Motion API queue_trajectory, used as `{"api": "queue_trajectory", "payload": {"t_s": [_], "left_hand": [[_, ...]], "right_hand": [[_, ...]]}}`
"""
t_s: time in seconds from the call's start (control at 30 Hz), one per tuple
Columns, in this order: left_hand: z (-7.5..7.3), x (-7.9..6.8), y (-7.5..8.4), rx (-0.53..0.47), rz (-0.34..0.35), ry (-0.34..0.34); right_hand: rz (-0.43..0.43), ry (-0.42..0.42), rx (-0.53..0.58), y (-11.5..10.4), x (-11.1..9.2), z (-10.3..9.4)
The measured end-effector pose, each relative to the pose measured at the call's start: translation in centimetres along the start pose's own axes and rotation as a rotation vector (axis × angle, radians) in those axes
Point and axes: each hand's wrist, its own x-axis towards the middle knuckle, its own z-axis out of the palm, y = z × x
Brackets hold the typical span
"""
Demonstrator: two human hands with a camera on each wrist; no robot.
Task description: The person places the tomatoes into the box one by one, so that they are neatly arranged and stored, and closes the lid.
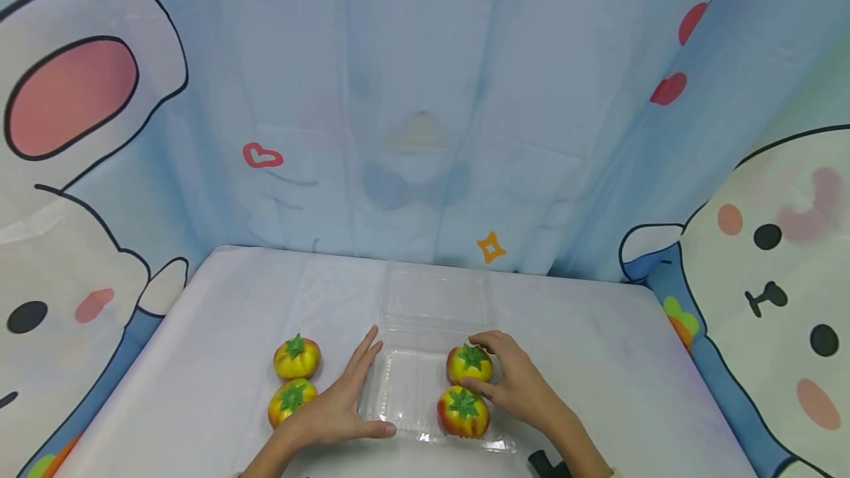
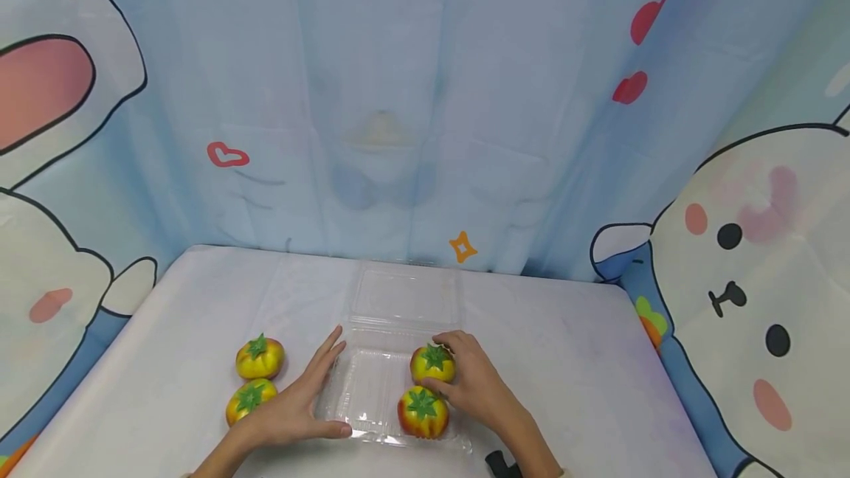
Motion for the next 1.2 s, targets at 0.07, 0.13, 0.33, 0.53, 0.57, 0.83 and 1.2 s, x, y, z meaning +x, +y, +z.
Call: {"api": "queue_trajectory", "payload": {"t_s": [0.07, 0.13, 0.33, 0.53, 0.57, 0.83, 1.2], "left_hand": [[0.0, 0.0, 0.0, 0.001, 0.001, 0.0], [0.0, 0.0, 0.0, 0.003, 0.0, 0.002], [0.0, -0.1, 0.0, 0.017, -0.001, 0.005], [0.0, 0.0, 0.0, 0.02, -0.001, 0.005], [0.0, 0.0, 0.0, 0.02, -0.001, 0.004], [0.0, 0.0, 0.0, 0.006, -0.001, 0.0], [0.0, 0.0, 0.0, 0.002, -0.009, -0.002]], "right_hand": [[-0.005, 0.01, 0.026, -0.1, -0.1, -0.3], [-0.01, 0.016, 0.065, -0.1, -0.1, -0.6], [-0.013, 0.04, 0.118, 0.1, -0.7, -1.5], [0.049, 0.058, 0.073, 0.4, -1.7, -2.1], [0.066, 0.057, 0.069, 0.4, -1.9, -2.2], [0.123, 0.018, 0.149, 0.9, -3.5, -1.6], [0.237, -0.054, 0.359, 0.6, -5.5, -0.4]]}}
